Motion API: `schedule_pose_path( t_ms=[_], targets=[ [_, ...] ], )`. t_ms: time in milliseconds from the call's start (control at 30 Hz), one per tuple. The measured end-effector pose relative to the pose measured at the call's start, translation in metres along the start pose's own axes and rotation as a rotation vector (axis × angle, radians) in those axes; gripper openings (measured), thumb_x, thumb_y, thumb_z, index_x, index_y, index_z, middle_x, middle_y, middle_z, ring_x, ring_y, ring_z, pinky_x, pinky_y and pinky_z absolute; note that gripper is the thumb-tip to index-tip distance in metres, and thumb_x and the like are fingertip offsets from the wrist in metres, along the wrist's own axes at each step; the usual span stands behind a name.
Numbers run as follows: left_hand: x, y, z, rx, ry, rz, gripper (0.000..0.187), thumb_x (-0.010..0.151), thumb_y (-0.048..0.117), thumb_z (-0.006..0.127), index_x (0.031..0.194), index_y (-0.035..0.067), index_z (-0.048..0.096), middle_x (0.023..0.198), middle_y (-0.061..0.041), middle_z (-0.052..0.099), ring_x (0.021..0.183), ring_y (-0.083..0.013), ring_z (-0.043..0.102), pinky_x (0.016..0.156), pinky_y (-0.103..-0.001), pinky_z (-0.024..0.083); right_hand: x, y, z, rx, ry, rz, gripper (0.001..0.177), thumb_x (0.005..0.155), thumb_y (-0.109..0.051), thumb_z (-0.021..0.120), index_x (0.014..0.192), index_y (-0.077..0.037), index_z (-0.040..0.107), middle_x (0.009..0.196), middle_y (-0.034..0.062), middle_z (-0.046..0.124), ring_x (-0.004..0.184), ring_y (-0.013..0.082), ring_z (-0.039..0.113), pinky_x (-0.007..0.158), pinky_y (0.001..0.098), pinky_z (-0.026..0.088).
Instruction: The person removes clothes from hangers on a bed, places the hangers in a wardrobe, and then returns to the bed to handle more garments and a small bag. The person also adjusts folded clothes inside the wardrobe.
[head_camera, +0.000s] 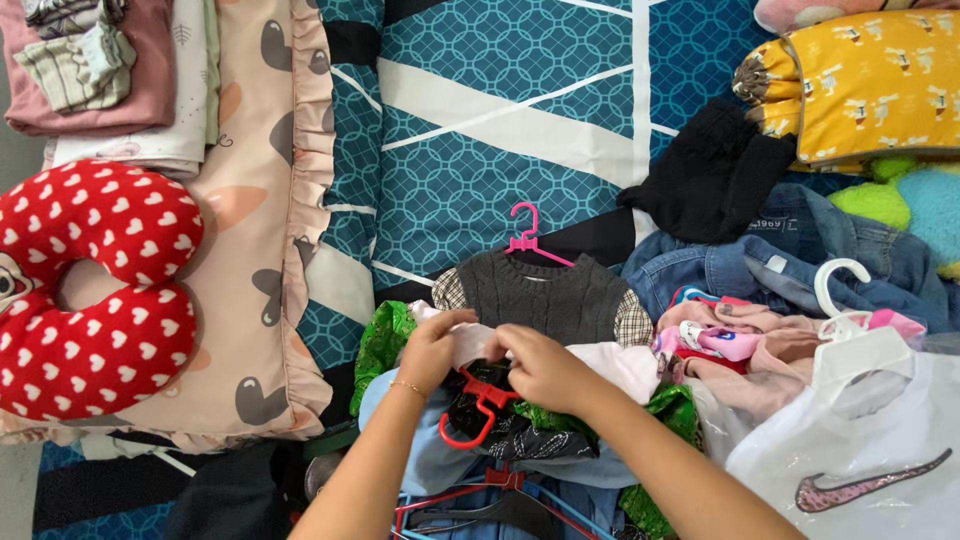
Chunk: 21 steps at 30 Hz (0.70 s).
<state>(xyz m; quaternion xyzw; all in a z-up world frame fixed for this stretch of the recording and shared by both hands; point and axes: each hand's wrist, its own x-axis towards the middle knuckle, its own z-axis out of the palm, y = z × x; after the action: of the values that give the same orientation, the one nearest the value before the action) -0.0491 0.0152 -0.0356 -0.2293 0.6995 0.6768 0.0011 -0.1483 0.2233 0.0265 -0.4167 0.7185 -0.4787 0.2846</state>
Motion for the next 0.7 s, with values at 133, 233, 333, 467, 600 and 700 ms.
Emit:
schedule_pose_path(
  t_ms=[133, 233, 333, 467, 600, 700],
  targets=[
    [-0.008, 0.023, 0.01, 0.439, -0.202, 0.093, 0.031, 0.078, 0.01, 0.067, 0.108, 0.009, 0.076, 0.106, -0.01, 0.078, 0.099, -0.0264, 0.073, 0.093, -0.037, 0.055, -0.006, 0.004, -0.001, -0.31, 0.256, -0.179, 0.036, 0.067, -0.01, 0.077, 0.1, 0.001, 0.066, 0.095, 0.0186, 0.068, 0.09, 0.0353, 0.066, 0.077, 0.0419, 0.052],
    [-0.012, 0.036, 0.028, 0.642, -0.208, 0.391, 0.024, 0.073, 0.017, 0.077, 0.096, 0.009, 0.078, 0.1, -0.011, 0.076, 0.097, -0.0308, 0.071, 0.09, -0.041, 0.052, -0.007, 0.026, 0.001, -0.141, 0.144, 0.364, 0.02, 0.08, -0.015, 0.079, 0.095, -0.002, 0.073, 0.085, 0.013, 0.072, 0.074, 0.025, 0.073, 0.068, 0.0369, 0.057],
    [-0.014, 0.036, 0.043, 0.71, -0.174, 0.388, 0.016, 0.074, 0.015, 0.076, 0.089, 0.01, 0.076, 0.091, -0.009, 0.077, 0.092, -0.0312, 0.071, 0.089, -0.049, 0.047, -0.018, 0.046, -0.001, -0.027, 0.145, 0.41, 0.021, 0.077, -0.012, 0.079, 0.096, -0.004, 0.075, 0.082, 0.0119, 0.075, 0.073, 0.0222, 0.076, 0.067, 0.0349, 0.059],
    [-0.015, 0.031, 0.054, 0.77, -0.162, 0.388, 0.007, 0.085, 0.011, 0.068, 0.092, 0.01, 0.069, 0.09, -0.009, 0.075, 0.092, -0.0328, 0.071, 0.089, -0.049, 0.05, -0.029, 0.055, -0.005, -0.214, 0.08, 0.399, 0.017, 0.079, -0.011, 0.072, 0.094, -0.004, 0.074, 0.086, 0.0136, 0.075, 0.077, 0.0261, 0.075, 0.071, 0.0375, 0.058],
    [-0.016, 0.033, 0.058, 0.673, -0.122, 0.307, 0.018, 0.077, 0.013, 0.071, 0.093, 0.007, 0.067, 0.089, -0.012, 0.072, 0.087, -0.0357, 0.069, 0.077, -0.045, 0.054, -0.028, 0.04, 0.0, -0.261, 0.226, 0.306, 0.013, 0.091, -0.012, 0.063, 0.096, -0.001, 0.067, 0.093, 0.0173, 0.072, 0.087, 0.0325, 0.07, 0.075, 0.0419, 0.053],
    [-0.015, 0.037, 0.06, 0.695, -0.05, 0.257, 0.01, 0.083, 0.018, 0.071, 0.091, 0.012, 0.074, 0.089, -0.011, 0.073, 0.087, -0.0344, 0.069, 0.078, -0.045, 0.054, -0.029, 0.024, -0.003, -0.068, 0.233, 0.306, 0.014, 0.093, -0.014, 0.061, 0.099, -0.001, 0.064, 0.094, 0.0157, 0.071, 0.087, 0.0297, 0.071, 0.075, 0.0398, 0.054]
  ],
)
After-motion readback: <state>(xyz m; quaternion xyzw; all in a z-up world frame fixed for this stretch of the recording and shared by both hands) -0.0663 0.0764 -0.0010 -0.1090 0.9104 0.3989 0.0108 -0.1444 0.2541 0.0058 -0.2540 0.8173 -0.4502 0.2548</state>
